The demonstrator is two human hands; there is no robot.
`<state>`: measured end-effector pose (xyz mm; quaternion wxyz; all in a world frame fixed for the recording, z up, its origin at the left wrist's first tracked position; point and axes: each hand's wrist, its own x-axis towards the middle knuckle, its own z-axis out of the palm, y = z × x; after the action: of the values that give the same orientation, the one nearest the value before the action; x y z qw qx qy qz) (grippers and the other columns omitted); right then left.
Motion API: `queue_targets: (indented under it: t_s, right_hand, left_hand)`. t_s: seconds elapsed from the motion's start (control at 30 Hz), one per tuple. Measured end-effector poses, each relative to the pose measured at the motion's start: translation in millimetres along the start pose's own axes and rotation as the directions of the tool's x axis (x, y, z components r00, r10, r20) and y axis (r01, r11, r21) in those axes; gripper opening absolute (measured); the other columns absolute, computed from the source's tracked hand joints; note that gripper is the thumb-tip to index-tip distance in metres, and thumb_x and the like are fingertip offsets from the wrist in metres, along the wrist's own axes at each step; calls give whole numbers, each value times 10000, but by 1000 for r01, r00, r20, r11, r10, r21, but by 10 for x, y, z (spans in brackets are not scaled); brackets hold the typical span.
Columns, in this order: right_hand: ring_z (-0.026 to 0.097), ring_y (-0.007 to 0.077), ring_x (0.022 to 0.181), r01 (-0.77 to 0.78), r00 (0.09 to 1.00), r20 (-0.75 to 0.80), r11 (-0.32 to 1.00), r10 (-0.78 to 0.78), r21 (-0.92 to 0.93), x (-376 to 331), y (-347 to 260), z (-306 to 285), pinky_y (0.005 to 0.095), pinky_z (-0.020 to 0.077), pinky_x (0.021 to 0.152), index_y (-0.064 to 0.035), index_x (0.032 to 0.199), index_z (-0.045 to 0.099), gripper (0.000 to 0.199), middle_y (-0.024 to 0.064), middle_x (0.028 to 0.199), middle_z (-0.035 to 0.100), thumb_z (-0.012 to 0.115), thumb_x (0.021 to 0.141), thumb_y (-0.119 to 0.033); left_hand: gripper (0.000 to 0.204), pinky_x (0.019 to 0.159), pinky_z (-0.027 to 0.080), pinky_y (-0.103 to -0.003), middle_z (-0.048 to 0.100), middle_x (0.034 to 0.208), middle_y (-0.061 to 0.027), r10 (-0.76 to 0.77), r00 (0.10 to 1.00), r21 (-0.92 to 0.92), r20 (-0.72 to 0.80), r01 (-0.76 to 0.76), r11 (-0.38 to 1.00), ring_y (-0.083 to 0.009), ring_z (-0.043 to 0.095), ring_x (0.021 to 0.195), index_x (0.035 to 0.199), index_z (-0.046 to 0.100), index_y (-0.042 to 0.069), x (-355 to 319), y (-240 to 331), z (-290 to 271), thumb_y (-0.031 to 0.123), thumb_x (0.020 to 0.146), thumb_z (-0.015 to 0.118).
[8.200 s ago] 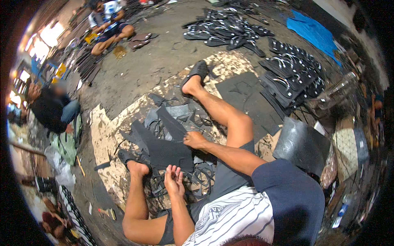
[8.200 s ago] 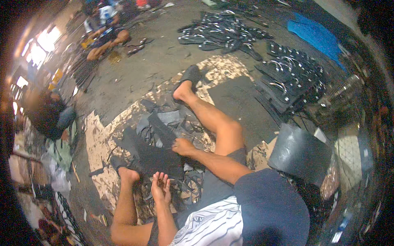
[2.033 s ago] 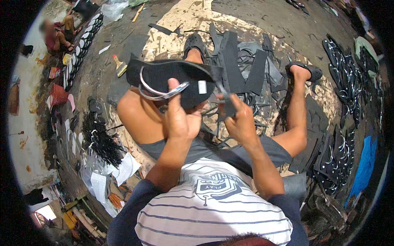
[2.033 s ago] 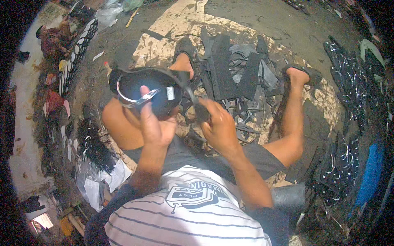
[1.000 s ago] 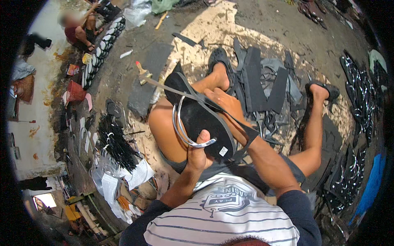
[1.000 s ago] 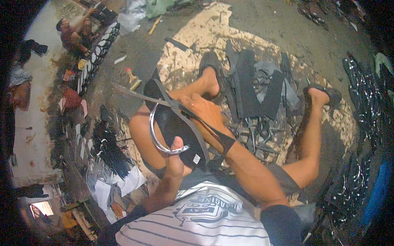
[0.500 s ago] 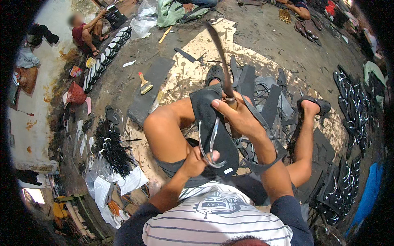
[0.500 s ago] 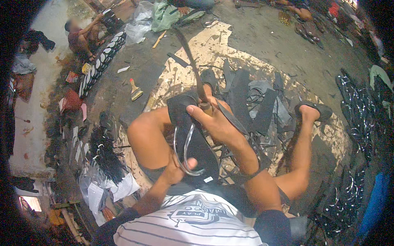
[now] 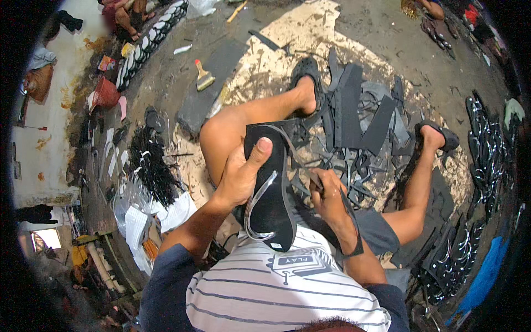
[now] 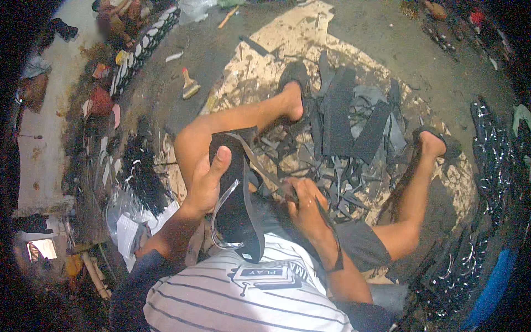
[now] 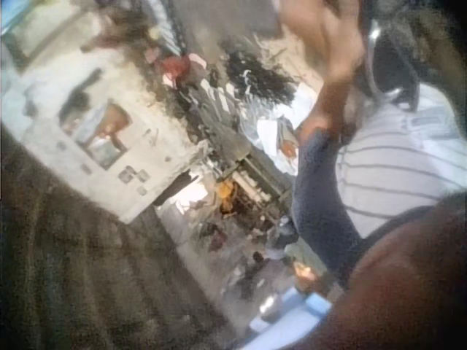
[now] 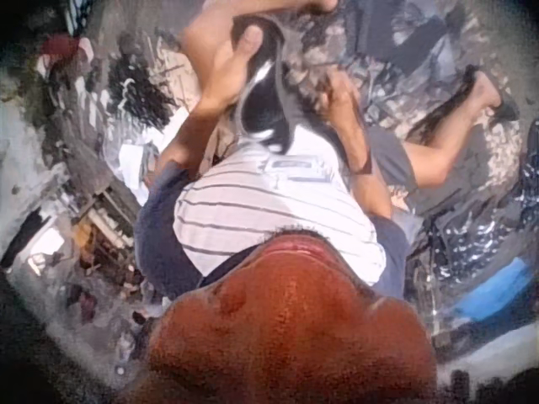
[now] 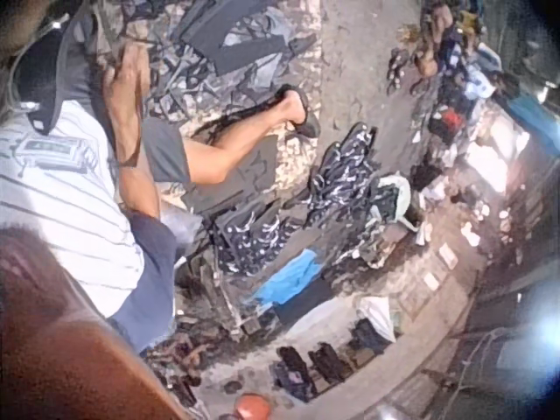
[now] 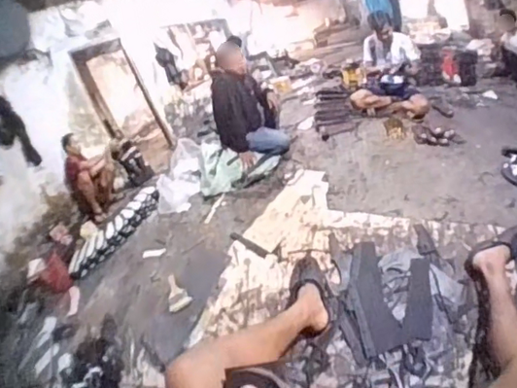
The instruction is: The person sits on the floor and uses a knife to cut and trim the straps of black flip-flops. They repeatedly pick up sandals, cut the strap material, and place the finished items into a pile.
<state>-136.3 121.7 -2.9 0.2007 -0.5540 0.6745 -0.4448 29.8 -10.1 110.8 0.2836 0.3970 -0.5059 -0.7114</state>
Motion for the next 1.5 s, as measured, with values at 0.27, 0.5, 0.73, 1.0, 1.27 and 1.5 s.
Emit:
queue_targets:
  t_s: [0.27,0.5,0.73,1.0,1.27,1.5]
  right_hand:
    - [608,361,813,51,986,164,998,-44,-38,386,-239,-339,458,487,667,-162,1234,575,558,131,909,546,697,724,29]
    - [611,314,730,21,1000,-21,1000,-21,20,131,-174,177,380,493,632,-71,1144,617,439,132,861,593,650,740,96]
    - [617,360,780,137,985,123,979,-119,-151,633,-451,-183,448,511,659,-117,1164,570,476,133,892,544,721,724,-19]
    - [600,379,770,124,922,385,976,-47,-178,675,-567,-725,451,482,647,-63,1086,574,413,141,859,546,732,711,5]
    - [636,369,816,266,810,569,954,-141,-141,1065,-787,-831,461,529,664,-111,1171,543,455,132,901,561,729,756,-89]
    - [665,408,882,293,624,741,953,-248,73,1476,-837,-926,486,541,753,-90,1227,608,481,178,983,671,713,758,-107]
  left_hand:
    - [440,824,467,-259,604,1016,-7,-7,991,-17,131,9,1000,-85,543,910,1166,581,16,-113,-126,-105,412,982,631]
    - [458,904,461,-275,618,1088,-26,-25,995,-48,99,30,998,-100,562,980,1224,555,-4,-120,-224,-170,388,995,611]
    - [456,860,479,-269,628,1040,-24,23,986,-22,168,-19,1000,-103,576,936,1221,561,0,-85,-142,-95,378,978,642]
    - [449,829,498,-263,635,1020,-27,37,982,-11,186,-36,999,-102,584,930,1206,576,7,-107,-39,-136,353,947,696]
    - [432,788,511,-267,642,998,-32,8,957,46,292,-22,999,-100,592,895,1160,601,-7,-108,84,-74,331,925,731]
    - [395,735,506,-249,645,946,-10,-112,907,83,406,86,993,-74,584,852,1134,633,9,-71,151,-41,335,930,726]
